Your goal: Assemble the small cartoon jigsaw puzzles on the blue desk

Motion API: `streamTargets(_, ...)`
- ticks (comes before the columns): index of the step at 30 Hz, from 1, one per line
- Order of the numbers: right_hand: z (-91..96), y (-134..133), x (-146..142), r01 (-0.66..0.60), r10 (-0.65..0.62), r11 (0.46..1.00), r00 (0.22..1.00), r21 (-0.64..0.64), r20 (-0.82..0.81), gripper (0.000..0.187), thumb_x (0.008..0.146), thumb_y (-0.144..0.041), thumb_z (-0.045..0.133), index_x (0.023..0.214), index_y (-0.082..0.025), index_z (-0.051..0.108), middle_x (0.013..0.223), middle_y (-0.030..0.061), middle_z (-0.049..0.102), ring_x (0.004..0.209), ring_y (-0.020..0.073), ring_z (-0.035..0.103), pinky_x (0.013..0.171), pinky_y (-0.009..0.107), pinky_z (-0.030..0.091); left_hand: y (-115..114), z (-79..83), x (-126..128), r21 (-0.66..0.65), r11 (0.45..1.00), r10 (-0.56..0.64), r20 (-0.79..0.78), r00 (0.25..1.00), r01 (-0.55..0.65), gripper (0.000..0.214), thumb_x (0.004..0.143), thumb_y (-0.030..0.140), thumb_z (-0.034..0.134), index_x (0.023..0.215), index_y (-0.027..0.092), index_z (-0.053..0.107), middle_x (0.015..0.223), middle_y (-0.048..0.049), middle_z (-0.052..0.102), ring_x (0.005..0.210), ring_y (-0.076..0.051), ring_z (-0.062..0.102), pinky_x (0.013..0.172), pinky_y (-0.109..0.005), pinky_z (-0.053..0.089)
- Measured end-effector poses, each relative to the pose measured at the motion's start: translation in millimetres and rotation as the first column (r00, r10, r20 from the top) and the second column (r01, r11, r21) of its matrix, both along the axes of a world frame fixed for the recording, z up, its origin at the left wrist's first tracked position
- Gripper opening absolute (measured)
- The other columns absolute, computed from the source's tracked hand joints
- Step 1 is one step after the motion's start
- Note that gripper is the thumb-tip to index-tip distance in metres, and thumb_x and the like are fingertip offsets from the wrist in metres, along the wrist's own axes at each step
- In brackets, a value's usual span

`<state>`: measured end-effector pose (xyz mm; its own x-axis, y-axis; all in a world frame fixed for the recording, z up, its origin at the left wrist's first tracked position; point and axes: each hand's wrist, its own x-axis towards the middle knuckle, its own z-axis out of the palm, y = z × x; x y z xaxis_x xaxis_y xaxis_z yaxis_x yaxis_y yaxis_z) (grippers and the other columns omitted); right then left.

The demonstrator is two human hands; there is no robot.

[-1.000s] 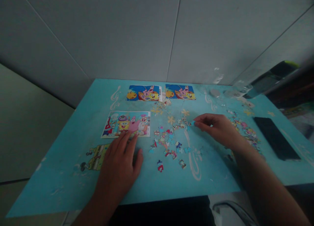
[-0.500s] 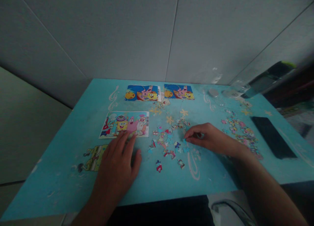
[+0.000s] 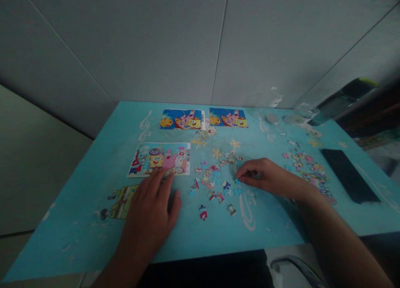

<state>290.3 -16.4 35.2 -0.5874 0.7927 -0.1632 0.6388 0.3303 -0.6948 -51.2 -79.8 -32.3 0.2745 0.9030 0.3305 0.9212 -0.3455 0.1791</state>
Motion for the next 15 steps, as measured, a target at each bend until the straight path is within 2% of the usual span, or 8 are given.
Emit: streamTargets(15,-4.8,2.1,3.0,0.005,-0.008,0.997,0.999,0.078,0.039,0.015,0.095,-0.03,0.061,0.102,-0.025,0.073,0.094,0.0013,0.072,0.08,0.0138,0.064,0.074,0.027,0.051,-1.9,4.5,2.3,-0.012,1.0,0.006,-0.011,1.0,-0.006,0.048,0.095,0.031,0.053,0.139,0.011,0.05,0.15,-0.0189,0.046,0.142,-0.036,0.04,0.117,-0.057,0.037)
